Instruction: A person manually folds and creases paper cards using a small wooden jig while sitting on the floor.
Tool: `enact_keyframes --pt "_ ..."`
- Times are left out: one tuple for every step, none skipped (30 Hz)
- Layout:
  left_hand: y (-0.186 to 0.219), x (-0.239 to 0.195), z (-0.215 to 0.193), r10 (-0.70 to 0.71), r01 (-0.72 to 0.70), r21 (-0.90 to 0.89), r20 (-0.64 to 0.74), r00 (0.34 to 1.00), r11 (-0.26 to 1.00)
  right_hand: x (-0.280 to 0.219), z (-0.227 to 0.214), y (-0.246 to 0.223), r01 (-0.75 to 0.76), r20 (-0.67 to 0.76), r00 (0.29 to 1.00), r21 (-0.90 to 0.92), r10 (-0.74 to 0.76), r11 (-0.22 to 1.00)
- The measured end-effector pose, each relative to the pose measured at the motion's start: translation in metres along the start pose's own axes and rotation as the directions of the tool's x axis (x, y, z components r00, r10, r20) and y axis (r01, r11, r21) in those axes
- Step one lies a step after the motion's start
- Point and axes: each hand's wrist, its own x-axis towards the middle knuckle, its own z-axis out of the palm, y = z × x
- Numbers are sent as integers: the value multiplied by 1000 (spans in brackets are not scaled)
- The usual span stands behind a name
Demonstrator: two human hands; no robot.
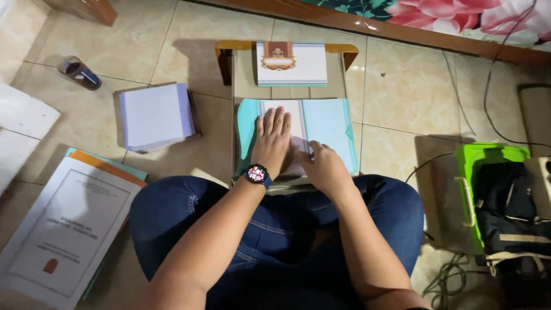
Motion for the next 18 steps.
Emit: enact_keyframes --pt "-1 1 -7 -1 1 5 3 1000 1000 3 1 2 2 2 1000 6 -2 1000" --pt "2 0 -12 -8 8 4 14 1000 1000 2 1 7 -40 -1 999 69 40 997" --pt "5 -2 -17 -14 14 2 24 1000 1000 1 2 12 -81 -1 997 131 82 988" --pt "7 -3 -22 -14 14 -4 26 1000 1000 2 0 16 -85 1 996 127 86 988" --pt "8 -4 -27 -22 25 -43 53 998 999 2 -2 20 -84 19 996 186 82 979" --pt "9 -4 -34 -31 37 -78 75 997 996 5 -5 22 -77 32 997 246 71 966" --pt "10 -4 -31 -32 38 -79 70 997 996 -3 -9 10 -75 30 997 242 70 967" --pt "9 -4 -28 -14 18 -91 50 999 996 -9 -14 -4 -51 76 997 370 25 928" --pt "8 -3 -26 4 -1 -102 29 1000 995 -15 -18 -17 -34 115 993 491 -26 871" --pt "7 -2 -20 6 -3 -96 25 1000 995 -11 -11 -10 -28 109 994 495 -30 869" --pt "6 0 -13 50 -57 -141 -53 997 988 -6 -5 -2 15 79 995 461 -57 887" --pt "6 2 -7 90 -114 -183 -133 987 977 -2 2 6 56 50 995 425 -85 904" --pt "9 -1 -19 93 -117 -177 -136 986 977 -3 3 9 61 44 995 427 -88 902" --pt "12 -4 -32 203 -233 -96 -252 946 968 -5 4 12 118 -61 993 416 -102 902" --pt "15 -7 -44 315 -337 -2 -354 881 941 -5 5 15 173 -164 980 398 -115 901" --pt "15 -10 -55 320 -343 -2 -352 879 939 -12 -8 11 169 -167 980 401 -110 901" --pt "14 -13 -66 318 -339 27 -430 845 940 -18 -21 7 216 -291 950 350 -114 912" --pt "14 -17 -77 310 -330 52 -505 805 942 -25 -35 4 254 -405 906 291 -122 922"
